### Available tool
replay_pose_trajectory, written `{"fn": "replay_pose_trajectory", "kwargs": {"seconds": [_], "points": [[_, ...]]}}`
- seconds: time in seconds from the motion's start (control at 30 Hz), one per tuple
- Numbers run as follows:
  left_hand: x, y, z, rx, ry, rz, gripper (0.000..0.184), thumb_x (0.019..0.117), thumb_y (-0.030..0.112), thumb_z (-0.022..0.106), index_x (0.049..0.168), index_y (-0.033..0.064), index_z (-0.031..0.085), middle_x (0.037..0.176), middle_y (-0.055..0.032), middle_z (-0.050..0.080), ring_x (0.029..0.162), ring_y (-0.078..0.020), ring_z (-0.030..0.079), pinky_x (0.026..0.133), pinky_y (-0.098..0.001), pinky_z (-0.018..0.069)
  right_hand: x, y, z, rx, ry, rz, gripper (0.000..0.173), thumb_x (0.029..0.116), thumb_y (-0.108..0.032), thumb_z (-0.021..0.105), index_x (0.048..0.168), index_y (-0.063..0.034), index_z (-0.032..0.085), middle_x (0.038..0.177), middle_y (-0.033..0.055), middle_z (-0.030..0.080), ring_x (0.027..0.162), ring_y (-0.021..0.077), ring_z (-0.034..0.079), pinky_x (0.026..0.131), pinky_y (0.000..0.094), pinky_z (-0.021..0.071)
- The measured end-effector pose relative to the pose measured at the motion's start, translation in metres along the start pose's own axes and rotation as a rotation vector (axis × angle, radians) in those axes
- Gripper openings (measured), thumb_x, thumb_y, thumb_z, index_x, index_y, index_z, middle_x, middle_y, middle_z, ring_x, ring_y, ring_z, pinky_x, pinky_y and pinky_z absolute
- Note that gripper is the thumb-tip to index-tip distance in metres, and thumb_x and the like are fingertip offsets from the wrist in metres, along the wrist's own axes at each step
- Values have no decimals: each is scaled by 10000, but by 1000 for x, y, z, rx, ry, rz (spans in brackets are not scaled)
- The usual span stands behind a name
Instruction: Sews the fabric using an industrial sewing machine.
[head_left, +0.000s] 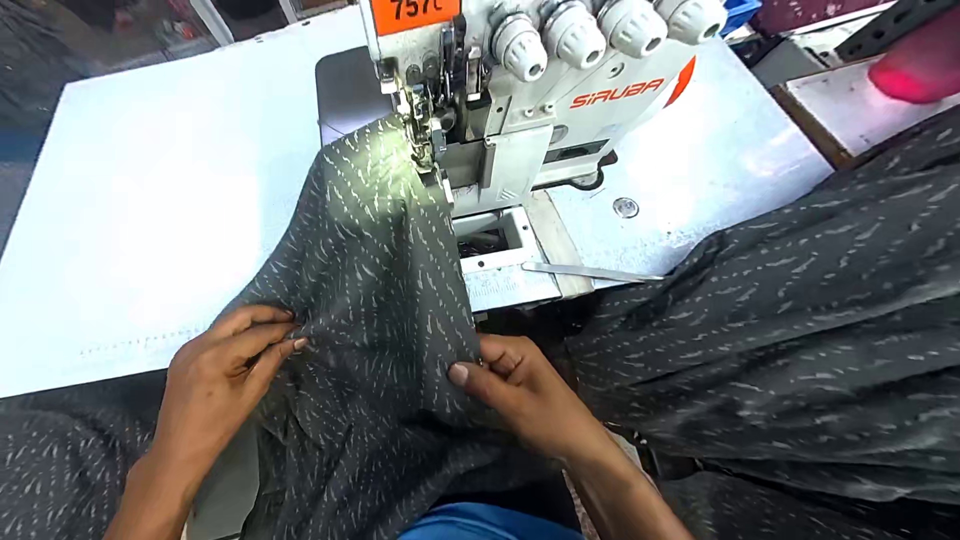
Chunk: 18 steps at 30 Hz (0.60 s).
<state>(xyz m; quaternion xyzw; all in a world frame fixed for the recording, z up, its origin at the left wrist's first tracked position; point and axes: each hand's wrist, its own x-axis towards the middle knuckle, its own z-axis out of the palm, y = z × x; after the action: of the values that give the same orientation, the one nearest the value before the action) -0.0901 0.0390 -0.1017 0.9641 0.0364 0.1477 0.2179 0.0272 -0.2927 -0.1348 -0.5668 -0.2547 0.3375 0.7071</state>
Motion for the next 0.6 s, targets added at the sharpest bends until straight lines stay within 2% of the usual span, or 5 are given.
{"fn": "replay_pose_trajectory", "kwargs": {"seconds": [0.07,0.13,0.2,0.43,0.6], "points": [[4,4,-11,-89,27,-30,227,968,316,643,984,142,789,998,46,747,857,-17,686,747,-225,580,-2,-2,1,-6,10,-37,188,1045,-155,599,1021,-17,723,839,18,702,732,53,649,668,229,560],[15,9,-23,-239,22,-153,176,986,323,627,991,169,713,749,100,662,568,32,557,511,-155,478,4,-5,0,-36,46,-51,192,1041,-161,606,987,-28,732,799,22,702,700,61,653,640,230,565],[29,15,-38,-432,-44,-294,110,994,313,616,979,220,672,598,81,585,391,-18,469,356,-178,417,7,-13,2,-65,76,-72,178,1035,-144,607,980,-32,734,783,26,694,685,64,643,625,226,553],[98,-8,-75,-631,-138,-401,213,1002,247,570,839,223,704,572,55,625,408,-7,527,389,-169,463,40,-28,-2,-131,116,-150,147,1018,-109,619,939,-24,710,696,31,652,578,65,594,518,206,503],[142,-22,-88,-610,-135,-356,229,1034,195,537,886,176,710,629,51,677,438,-6,574,404,-166,495,56,-42,-4,-145,153,-215,139,1020,-80,601,968,-13,712,726,38,665,591,75,611,521,213,523]]}}
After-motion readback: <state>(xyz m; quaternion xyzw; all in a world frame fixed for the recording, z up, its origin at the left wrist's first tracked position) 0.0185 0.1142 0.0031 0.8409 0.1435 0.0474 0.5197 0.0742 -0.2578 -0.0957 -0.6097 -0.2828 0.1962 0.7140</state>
